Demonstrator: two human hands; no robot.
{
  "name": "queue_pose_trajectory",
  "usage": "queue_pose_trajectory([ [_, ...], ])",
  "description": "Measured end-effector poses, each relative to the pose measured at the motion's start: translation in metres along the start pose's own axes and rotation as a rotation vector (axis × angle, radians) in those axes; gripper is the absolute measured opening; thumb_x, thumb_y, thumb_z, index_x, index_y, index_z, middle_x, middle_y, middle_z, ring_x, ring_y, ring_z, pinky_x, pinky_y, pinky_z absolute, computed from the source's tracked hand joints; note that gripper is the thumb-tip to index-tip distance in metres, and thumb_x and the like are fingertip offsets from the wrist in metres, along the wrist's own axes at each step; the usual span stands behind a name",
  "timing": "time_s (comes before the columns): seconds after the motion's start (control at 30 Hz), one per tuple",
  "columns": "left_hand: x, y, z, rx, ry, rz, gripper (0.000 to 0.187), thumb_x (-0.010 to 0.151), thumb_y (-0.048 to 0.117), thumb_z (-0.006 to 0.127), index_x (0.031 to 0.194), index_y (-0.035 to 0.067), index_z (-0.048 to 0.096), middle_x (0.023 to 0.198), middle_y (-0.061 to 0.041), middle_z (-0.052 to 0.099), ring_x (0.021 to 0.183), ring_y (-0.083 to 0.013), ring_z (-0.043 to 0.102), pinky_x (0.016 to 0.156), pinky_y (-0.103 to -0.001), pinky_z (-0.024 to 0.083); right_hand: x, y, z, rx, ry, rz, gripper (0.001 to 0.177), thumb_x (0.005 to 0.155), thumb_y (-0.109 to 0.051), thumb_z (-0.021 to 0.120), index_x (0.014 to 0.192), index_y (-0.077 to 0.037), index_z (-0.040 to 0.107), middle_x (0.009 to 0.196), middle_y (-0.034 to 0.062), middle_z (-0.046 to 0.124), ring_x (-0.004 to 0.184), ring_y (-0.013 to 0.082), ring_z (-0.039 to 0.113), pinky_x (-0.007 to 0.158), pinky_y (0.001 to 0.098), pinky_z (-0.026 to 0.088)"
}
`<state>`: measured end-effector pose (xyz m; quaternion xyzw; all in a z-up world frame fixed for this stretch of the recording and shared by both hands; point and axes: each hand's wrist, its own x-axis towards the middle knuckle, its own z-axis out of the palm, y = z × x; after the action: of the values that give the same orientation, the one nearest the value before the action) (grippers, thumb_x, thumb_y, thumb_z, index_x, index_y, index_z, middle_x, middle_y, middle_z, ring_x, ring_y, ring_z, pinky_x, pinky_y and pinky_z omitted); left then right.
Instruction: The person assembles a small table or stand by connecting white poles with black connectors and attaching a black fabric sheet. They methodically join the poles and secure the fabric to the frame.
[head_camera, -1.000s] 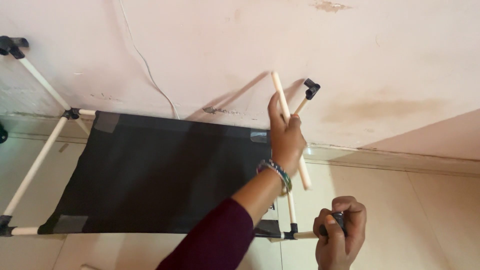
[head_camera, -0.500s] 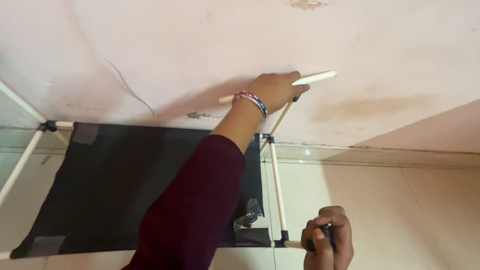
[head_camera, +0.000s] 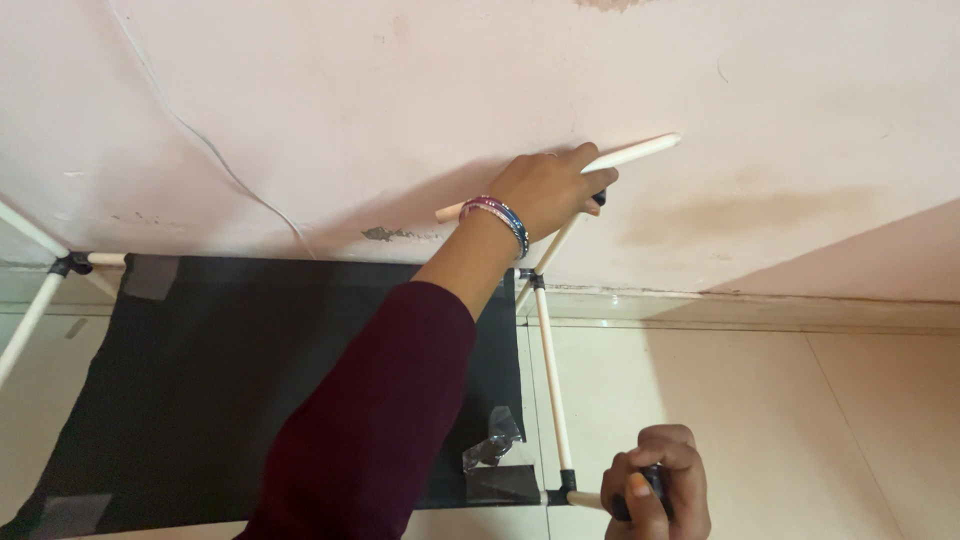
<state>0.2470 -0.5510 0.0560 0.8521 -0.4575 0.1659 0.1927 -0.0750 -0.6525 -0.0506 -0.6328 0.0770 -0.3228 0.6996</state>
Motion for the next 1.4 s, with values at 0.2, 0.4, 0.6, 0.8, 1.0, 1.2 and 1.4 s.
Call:
queue_pose_trajectory([
  [0.2,-0.035,0.031,-0.02,-0.089,0.123,-0.077,0.061,0.092,0.017,0.065,0.15,0.021,0.048,0.145,-0.005,0.049,0.088,-0.0229,0.067,0.075,-0.037,0.058,0.005,-0.015,0.024,-0.016,-0.016,-0.084,0.015,0.088,0.0,0.048,0.102,0.003,0.053,0.103,0.0136,0.047,0.055,0.0082,0.043,0.047,0.0247,0.034],
  [0.4,-0.103,0.098,-0.049,-1.41,0.29,-0.244,0.065,0.104,0.004,0.043,0.164,0.021,0.024,0.148,-0.009,0.039,0.084,-0.0112,0.06,0.066,-0.026,0.058,0.008,-0.022,0.038,0.027,-0.01,-0.111,0.013,0.097,-0.001,0.048,0.109,0.002,0.05,0.112,0.0114,0.048,0.059,0.0067,0.041,0.051,0.0242,0.035],
  [0.6,-0.085,0.131,-0.047,-1.842,0.547,-0.398,0.064,0.105,0.0,0.042,0.165,0.018,0.027,0.147,-0.009,0.039,0.083,-0.0085,0.056,0.065,-0.024,0.047,0.007,-0.02,0.037,0.0,0.021,-0.155,0.016,0.1,-0.003,0.05,0.115,-0.002,0.047,0.119,0.0097,0.047,0.057,0.0044,0.042,0.048,0.0219,0.036],
  [0.8,-0.07,0.132,-0.025,-2.005,0.573,-0.56,0.064,0.103,-0.001,0.041,0.162,0.022,0.032,0.144,-0.005,0.04,0.08,-0.0084,0.055,0.061,-0.023,0.043,0.001,-0.021,0.038,-0.023,0.017,-0.194,0.032,0.098,-0.004,0.054,0.125,-0.006,0.038,0.121,0.0083,0.041,0.063,0.0057,0.047,0.048,0.0226,0.038],
  [1.0,-0.07,0.139,-0.007,-1.99,0.51,-0.631,0.065,0.102,-0.002,0.04,0.161,0.026,0.033,0.143,-0.006,0.042,0.077,-0.0087,0.055,0.059,-0.022,0.042,-0.003,-0.024,0.035,0.014,-0.02,-0.119,0.039,0.096,-0.004,0.053,0.13,-0.009,0.035,0.114,0.0089,0.039,0.064,0.007,0.045,0.05,0.0227,0.034],
  [1.2,-0.061,0.139,0.008,-1.996,0.428,-0.798,0.076,0.099,-0.002,0.039,0.162,0.033,0.015,0.133,-0.009,0.047,0.072,-0.0089,0.054,0.055,-0.023,0.044,-0.002,-0.019,0.038,-0.007,-0.025,-0.107,0.038,0.09,0.001,0.047,0.123,-0.01,0.032,0.111,0.0097,0.04,0.057,0.0079,0.043,0.047,0.0238,0.034],
  [1.4,-0.055,0.139,0.02,-1.969,0.42,-0.858,0.074,0.099,0.002,0.041,0.163,0.025,0.013,0.112,-0.004,0.047,0.063,-0.0076,0.047,0.051,-0.023,0.041,0.003,-0.022,0.041,0.0,-0.055,-0.102,0.035,0.091,0.002,0.044,0.122,-0.008,0.034,0.11,0.0089,0.04,0.056,0.0082,0.042,0.047,0.0252,0.034],
])
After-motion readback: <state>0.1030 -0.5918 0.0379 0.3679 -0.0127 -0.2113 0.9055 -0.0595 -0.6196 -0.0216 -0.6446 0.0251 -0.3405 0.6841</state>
